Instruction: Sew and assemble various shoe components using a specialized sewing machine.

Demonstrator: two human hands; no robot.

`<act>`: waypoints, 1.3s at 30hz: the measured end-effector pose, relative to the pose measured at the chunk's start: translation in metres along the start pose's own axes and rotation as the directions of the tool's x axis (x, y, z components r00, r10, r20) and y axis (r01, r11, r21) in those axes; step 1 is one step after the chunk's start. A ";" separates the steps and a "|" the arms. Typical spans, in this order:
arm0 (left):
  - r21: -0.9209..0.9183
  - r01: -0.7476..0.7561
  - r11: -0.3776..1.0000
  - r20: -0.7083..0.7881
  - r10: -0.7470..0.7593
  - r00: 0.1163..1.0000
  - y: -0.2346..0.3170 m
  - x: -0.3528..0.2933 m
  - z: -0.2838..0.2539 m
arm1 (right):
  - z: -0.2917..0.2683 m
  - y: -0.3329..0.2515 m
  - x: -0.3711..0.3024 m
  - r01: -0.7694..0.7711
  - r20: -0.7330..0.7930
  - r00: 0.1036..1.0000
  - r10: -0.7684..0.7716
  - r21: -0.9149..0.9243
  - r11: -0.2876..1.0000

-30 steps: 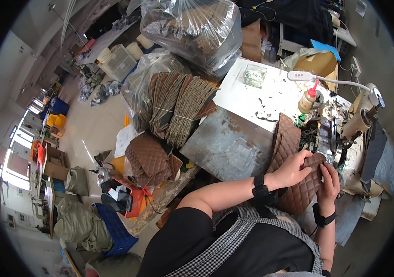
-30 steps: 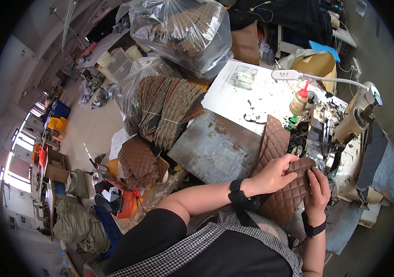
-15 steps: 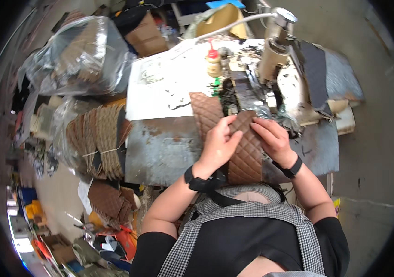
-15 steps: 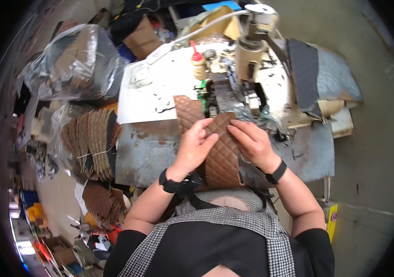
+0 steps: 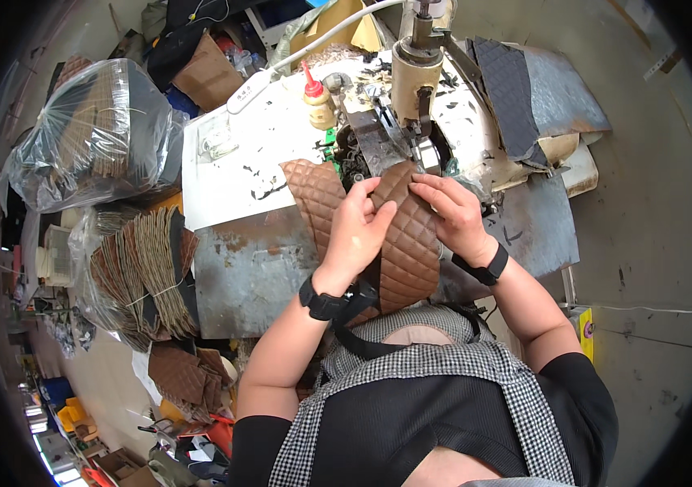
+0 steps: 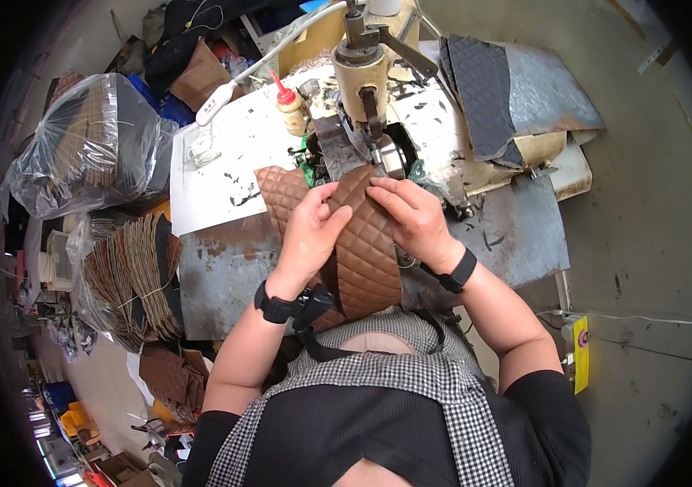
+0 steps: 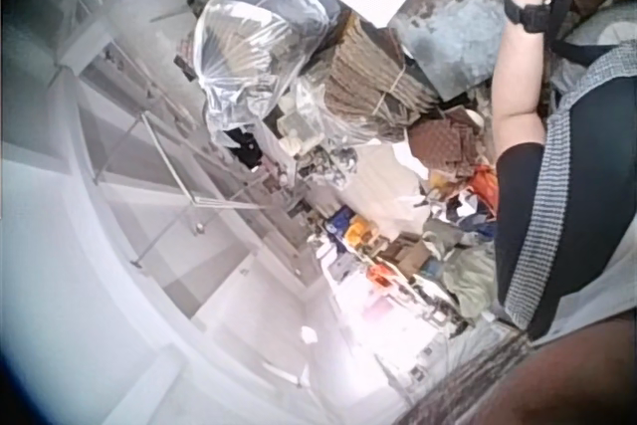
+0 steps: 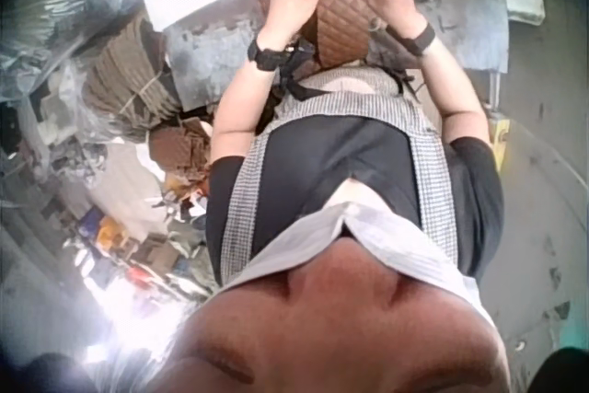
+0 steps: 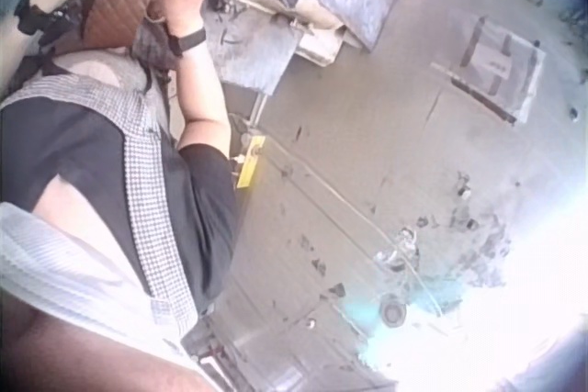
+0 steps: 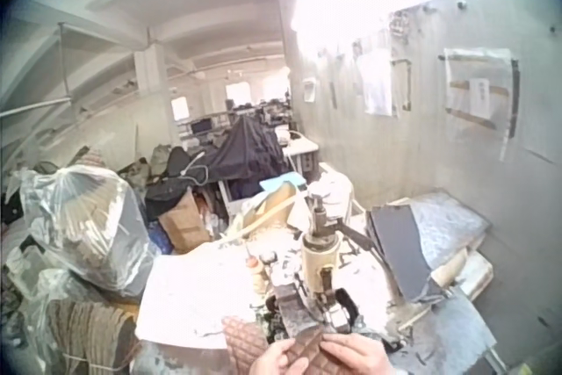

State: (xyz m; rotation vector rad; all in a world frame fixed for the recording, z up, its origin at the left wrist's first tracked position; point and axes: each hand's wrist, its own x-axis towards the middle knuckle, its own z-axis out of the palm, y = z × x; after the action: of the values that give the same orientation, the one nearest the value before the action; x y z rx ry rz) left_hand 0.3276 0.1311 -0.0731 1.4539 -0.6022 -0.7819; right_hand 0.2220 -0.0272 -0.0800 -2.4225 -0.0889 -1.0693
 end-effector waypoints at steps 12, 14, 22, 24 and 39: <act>-0.084 0.043 0.996 0.146 -0.030 0.989 0.029 -0.006 -0.007 | -0.018 0.004 -0.005 0.109 -0.002 0.994 -0.109 -0.073 0.991; -0.073 0.031 0.997 0.116 -0.023 0.993 0.026 0.001 -0.027 | -0.008 0.001 -0.003 0.116 0.004 0.993 -0.116 -0.068 0.991; -0.043 0.002 0.999 0.116 0.003 0.993 0.016 0.018 -0.013 | -0.015 0.002 0.007 0.051 -0.010 0.998 -0.054 -0.207 0.977; 0.013 -0.011 1.000 0.129 0.009 0.992 0.014 0.021 -0.008 | -0.025 0.005 0.005 0.056 0.033 0.998 -0.049 -0.261 0.964; 0.829 0.066 0.555 -0.285 0.319 0.904 -0.035 0.029 -0.092 | -0.152 0.121 0.037 -0.824 0.054 0.497 0.866 0.344 0.451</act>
State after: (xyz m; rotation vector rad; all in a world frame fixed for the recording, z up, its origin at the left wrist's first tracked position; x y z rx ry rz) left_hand 0.4134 0.1684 -0.1149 2.3396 -0.7872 0.0212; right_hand 0.1745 -0.2083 -0.0162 -1.6661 0.8633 -0.6230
